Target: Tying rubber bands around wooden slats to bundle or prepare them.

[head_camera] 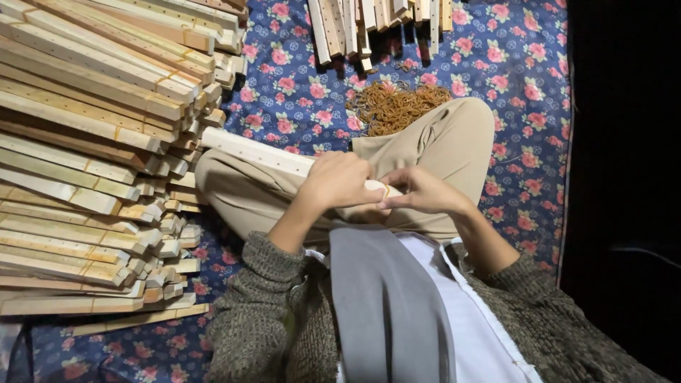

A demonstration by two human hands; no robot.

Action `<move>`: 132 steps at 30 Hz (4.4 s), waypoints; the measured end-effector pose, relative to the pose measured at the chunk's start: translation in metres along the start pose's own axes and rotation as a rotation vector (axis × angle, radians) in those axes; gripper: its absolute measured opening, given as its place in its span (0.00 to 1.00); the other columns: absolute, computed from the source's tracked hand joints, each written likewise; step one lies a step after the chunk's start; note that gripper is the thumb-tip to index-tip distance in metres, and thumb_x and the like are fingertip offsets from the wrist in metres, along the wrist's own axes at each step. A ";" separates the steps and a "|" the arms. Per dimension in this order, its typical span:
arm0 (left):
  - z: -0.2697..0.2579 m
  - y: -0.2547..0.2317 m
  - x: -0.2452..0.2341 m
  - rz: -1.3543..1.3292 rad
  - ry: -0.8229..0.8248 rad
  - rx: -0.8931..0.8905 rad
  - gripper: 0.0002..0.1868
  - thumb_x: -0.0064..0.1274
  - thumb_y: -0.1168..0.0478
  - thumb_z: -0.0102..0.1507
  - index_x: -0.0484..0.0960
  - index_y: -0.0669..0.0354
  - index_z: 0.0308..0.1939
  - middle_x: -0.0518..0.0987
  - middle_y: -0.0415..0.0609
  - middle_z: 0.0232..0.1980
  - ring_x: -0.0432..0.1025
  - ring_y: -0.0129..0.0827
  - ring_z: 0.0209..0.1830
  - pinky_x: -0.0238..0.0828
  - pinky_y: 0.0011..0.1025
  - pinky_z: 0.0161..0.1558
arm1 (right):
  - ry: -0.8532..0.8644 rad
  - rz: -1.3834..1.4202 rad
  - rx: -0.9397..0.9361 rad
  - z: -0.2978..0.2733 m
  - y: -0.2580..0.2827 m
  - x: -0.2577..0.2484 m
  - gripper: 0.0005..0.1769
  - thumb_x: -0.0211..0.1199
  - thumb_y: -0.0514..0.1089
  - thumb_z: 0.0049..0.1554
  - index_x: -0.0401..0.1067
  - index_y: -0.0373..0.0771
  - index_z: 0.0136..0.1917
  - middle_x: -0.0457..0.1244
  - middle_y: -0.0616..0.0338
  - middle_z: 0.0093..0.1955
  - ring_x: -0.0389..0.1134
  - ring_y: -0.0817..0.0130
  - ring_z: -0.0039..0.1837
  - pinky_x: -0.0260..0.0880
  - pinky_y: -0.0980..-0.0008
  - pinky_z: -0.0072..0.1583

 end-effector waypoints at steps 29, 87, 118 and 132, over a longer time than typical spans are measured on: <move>-0.019 0.017 -0.044 -1.459 -0.933 0.242 0.21 0.49 0.47 0.69 0.79 0.63 0.51 0.82 0.55 0.40 0.79 0.34 0.37 0.82 0.33 0.43 | 0.238 0.730 -0.164 0.043 -0.031 0.051 0.23 0.67 0.47 0.58 0.70 0.30 0.60 0.67 0.36 0.59 0.70 0.51 0.61 0.69 0.58 0.60; 0.010 0.050 0.039 -0.569 -0.292 -0.404 0.21 0.33 0.50 0.70 0.76 0.58 0.52 0.79 0.61 0.52 0.76 0.63 0.52 0.73 0.57 0.54 | -0.936 -0.516 0.133 0.173 -0.129 -0.187 0.08 0.68 0.44 0.53 0.80 0.45 0.48 0.70 0.49 0.45 0.73 0.42 0.52 0.73 0.44 0.52; -0.051 0.000 0.003 -0.607 -0.365 -0.259 0.19 0.39 0.47 0.70 0.80 0.48 0.55 0.81 0.52 0.55 0.76 0.53 0.56 0.71 0.52 0.58 | -0.120 0.347 -0.196 0.032 -0.026 -0.019 0.22 0.69 0.46 0.54 0.68 0.38 0.58 0.67 0.58 0.43 0.69 0.76 0.40 0.69 0.77 0.36; -0.058 0.014 0.019 -0.971 -0.537 -0.400 0.17 0.44 0.45 0.69 0.84 0.43 0.52 0.84 0.47 0.36 0.83 0.39 0.36 0.75 0.41 0.49 | -0.126 0.314 -1.004 -0.073 0.081 0.027 0.21 0.56 0.51 0.54 0.72 0.46 0.22 0.67 0.60 0.24 0.73 0.61 0.32 0.73 0.54 0.45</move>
Point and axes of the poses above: each hand's wrist, its own z-axis towards the middle knuckle, its own x-axis out of the palm, y = z × x, the point moved 6 cm from there along z, towards the middle knuckle
